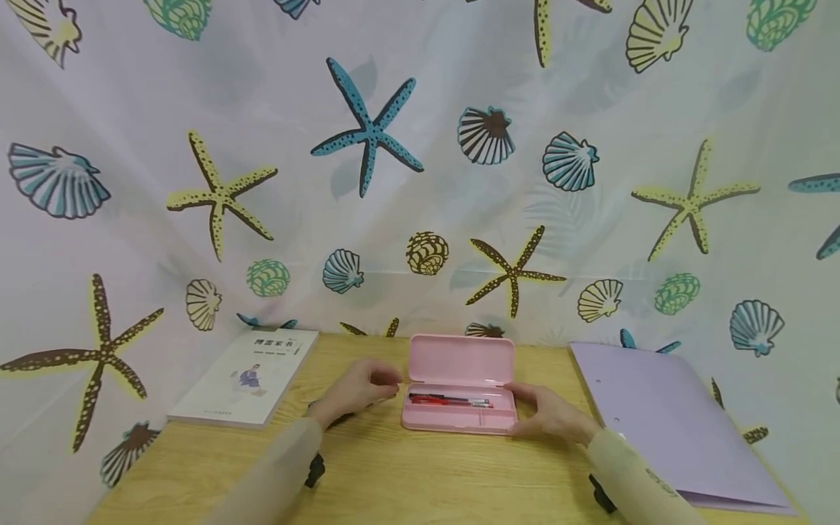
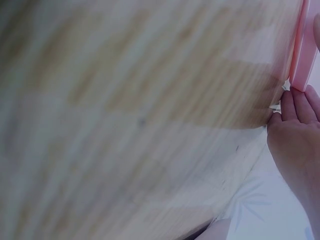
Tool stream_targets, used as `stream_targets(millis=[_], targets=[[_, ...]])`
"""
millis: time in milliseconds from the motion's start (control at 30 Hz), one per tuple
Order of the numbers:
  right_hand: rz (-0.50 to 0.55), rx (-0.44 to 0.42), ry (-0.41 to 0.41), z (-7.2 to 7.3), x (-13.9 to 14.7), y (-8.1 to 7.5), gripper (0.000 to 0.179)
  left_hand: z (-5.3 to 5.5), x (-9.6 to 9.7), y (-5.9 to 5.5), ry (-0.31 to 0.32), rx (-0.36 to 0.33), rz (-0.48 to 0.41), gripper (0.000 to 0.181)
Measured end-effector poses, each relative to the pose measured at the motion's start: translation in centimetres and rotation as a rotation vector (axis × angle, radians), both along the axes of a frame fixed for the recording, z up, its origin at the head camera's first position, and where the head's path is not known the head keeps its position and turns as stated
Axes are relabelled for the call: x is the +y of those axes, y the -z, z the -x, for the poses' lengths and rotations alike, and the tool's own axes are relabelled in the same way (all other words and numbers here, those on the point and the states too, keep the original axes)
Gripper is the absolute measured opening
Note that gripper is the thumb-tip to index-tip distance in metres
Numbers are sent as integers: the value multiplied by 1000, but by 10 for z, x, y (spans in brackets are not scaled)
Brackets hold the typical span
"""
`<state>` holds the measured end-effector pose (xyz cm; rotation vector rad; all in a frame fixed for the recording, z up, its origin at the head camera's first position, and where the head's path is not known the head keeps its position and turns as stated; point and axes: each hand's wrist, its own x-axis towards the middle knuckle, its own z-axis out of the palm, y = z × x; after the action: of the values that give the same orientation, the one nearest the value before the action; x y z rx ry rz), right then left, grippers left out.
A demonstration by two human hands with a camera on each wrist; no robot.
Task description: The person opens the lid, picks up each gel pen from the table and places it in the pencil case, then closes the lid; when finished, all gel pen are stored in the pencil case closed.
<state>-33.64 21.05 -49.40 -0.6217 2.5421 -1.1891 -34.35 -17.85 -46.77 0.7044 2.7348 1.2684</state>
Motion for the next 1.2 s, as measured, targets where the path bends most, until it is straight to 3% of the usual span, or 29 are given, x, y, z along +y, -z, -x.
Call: stream_targets(millis=[233, 533, 667, 867, 1033, 1200], targets=[[19, -5, 1, 1, -1, -2, 86, -5, -16, -4, -13, -48, -22, 23], [6, -37, 19, 2, 0, -2, 87, -10, -34, -5, 0, -38, -1, 20], [2, -34, 26, 2, -1, -3, 86, -12, -42, -7, -1, -28, 29, 18], [-10, -26, 24, 1, -1, -3, 87, -19, -52, -9, 2, 16, 141, 15], [5, -28, 19, 0, -2, -2, 87, -19, -57, -6, -53, -66, 173, 16], [15, -28, 9, 0, -1, -1, 85, -19, -61, -3, -33, -104, 193, 18]])
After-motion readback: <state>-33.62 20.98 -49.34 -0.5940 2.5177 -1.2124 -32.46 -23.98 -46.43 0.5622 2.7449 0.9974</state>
